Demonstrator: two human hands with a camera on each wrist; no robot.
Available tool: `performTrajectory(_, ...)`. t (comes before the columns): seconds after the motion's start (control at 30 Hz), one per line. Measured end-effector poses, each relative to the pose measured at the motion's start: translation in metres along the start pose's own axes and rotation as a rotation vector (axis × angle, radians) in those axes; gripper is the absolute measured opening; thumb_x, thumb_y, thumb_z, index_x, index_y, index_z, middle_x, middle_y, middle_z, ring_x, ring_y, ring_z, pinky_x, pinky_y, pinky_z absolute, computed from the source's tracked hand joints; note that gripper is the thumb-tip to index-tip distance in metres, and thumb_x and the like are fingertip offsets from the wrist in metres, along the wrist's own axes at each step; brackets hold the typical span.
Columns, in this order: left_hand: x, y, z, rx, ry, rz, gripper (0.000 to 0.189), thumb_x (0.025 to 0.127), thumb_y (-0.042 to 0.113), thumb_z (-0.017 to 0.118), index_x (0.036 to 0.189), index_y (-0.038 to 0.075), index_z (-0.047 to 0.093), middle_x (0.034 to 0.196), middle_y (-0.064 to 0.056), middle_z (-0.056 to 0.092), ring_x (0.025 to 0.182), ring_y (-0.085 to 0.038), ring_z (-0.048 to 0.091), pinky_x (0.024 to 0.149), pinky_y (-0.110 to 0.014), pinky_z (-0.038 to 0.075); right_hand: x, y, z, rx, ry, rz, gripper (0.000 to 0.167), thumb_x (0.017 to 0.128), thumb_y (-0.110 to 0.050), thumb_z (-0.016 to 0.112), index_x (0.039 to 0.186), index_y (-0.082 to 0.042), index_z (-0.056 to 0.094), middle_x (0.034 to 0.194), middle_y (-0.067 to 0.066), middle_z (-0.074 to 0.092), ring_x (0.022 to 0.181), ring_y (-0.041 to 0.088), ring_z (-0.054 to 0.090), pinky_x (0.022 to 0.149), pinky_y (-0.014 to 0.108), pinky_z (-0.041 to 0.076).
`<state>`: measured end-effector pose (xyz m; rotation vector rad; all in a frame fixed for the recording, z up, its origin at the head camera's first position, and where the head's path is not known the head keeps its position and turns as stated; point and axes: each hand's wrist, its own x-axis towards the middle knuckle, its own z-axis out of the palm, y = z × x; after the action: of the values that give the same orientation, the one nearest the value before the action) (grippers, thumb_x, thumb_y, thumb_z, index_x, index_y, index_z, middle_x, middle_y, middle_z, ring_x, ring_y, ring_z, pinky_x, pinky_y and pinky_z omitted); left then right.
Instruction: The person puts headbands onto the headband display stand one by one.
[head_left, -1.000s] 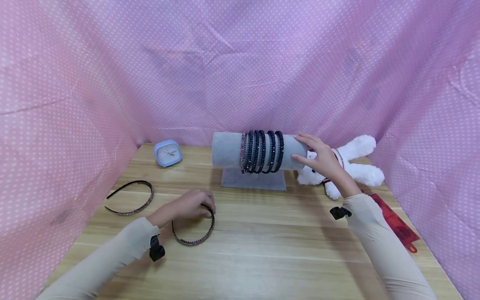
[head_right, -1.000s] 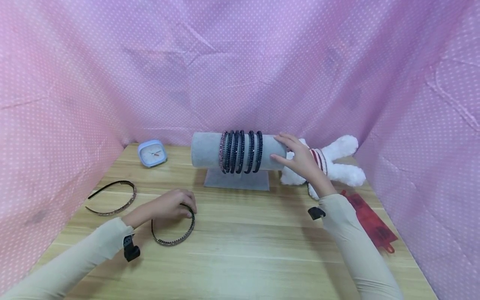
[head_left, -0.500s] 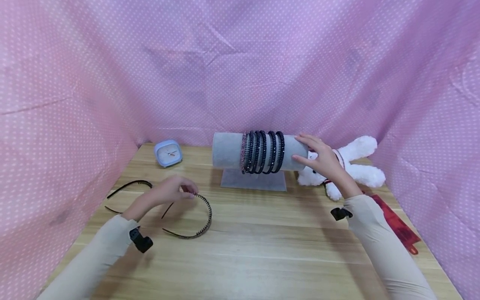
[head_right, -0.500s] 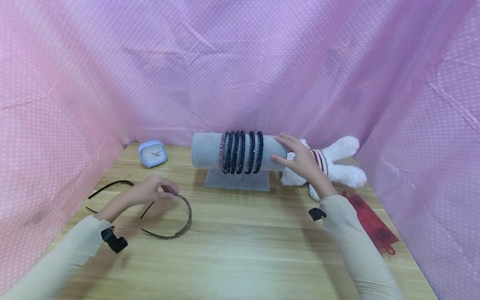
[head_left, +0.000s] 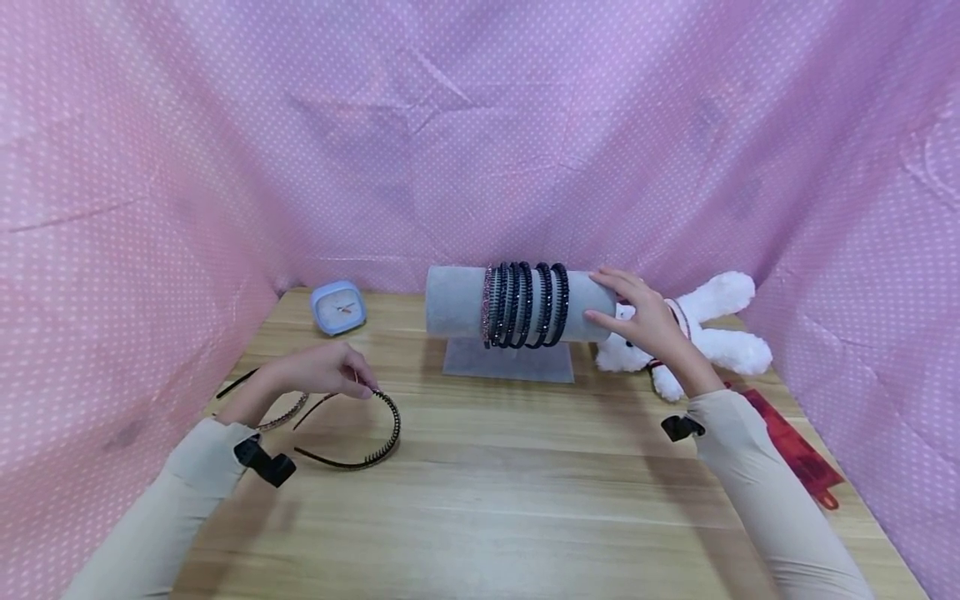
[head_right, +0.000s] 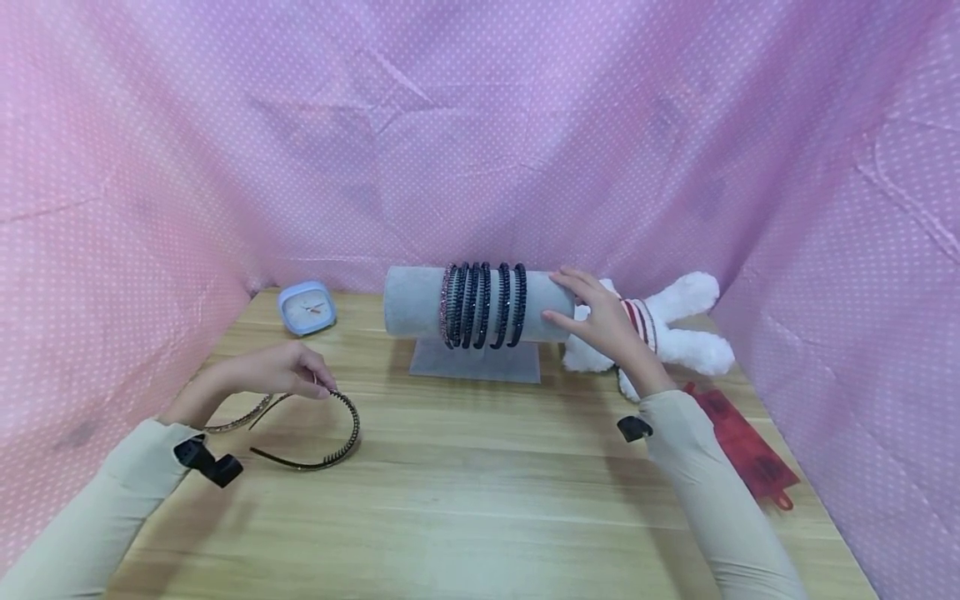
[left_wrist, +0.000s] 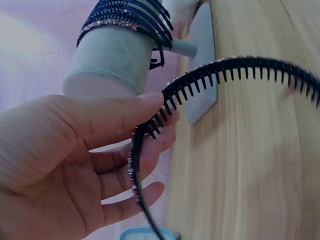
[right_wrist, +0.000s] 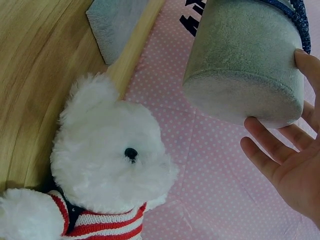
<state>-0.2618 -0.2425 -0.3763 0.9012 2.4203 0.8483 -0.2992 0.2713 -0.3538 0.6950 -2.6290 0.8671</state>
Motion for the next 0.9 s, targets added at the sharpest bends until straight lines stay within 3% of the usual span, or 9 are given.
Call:
performTrajectory(0.5,-0.022,0.019,-0.021,0.049,0.261,-0.06,0.011,0.092,0.007,0.072,0.101,0.003,0.076,0.092,-0.007,0.077,0.078,-0.009,0.066,0.065,-0.023,0.055,0.0,0.001,0.001,-0.002,-0.003,0.015,0.062,0.093,-0.027,0.077,0.149,-0.016,0.053,0.159,0.014,0.043,0.133,0.039,0.054,0.103,0.057,0.05)
performTrajectory(0.63,-0.024,0.021,-0.024,0.076,0.333,-0.113,0.011,0.092,0.008,0.074,0.101,0.003,0.076,0.092,-0.008,0.077,0.078,-0.013,0.067,0.065,-0.024,0.054,0.0,0.0,0.001,0.0,-0.007,0.018,0.062,0.093,-0.027,0.077,0.149,-0.016,0.053,0.16,0.015,0.042,0.133,0.039,0.053,0.103,0.058,0.05)
performTrajectory(0.73,-0.021,0.022,-0.024,0.114,0.45,-0.142,0.011,0.09,0.012,0.077,0.098,0.004,0.075,0.09,-0.009,0.077,0.079,-0.016,0.069,0.065,-0.024,0.053,0.0,-0.001,0.0,0.002,-0.011,0.018,0.062,0.093,-0.027,0.076,0.15,-0.016,0.052,0.16,0.016,0.042,0.133,0.04,0.053,0.103,0.059,0.05)
performTrajectory(0.9,-0.01,0.022,-0.019,0.132,0.719,-0.181,0.015,0.086,0.016,0.081,0.094,0.003,0.077,0.089,-0.014,0.077,0.074,-0.015,0.066,0.06,-0.02,0.049,-0.001,-0.001,0.0,-0.003,-0.009,0.017,0.063,0.093,-0.027,0.077,0.15,-0.016,0.052,0.16,0.015,0.042,0.134,0.038,0.053,0.104,0.057,0.05)
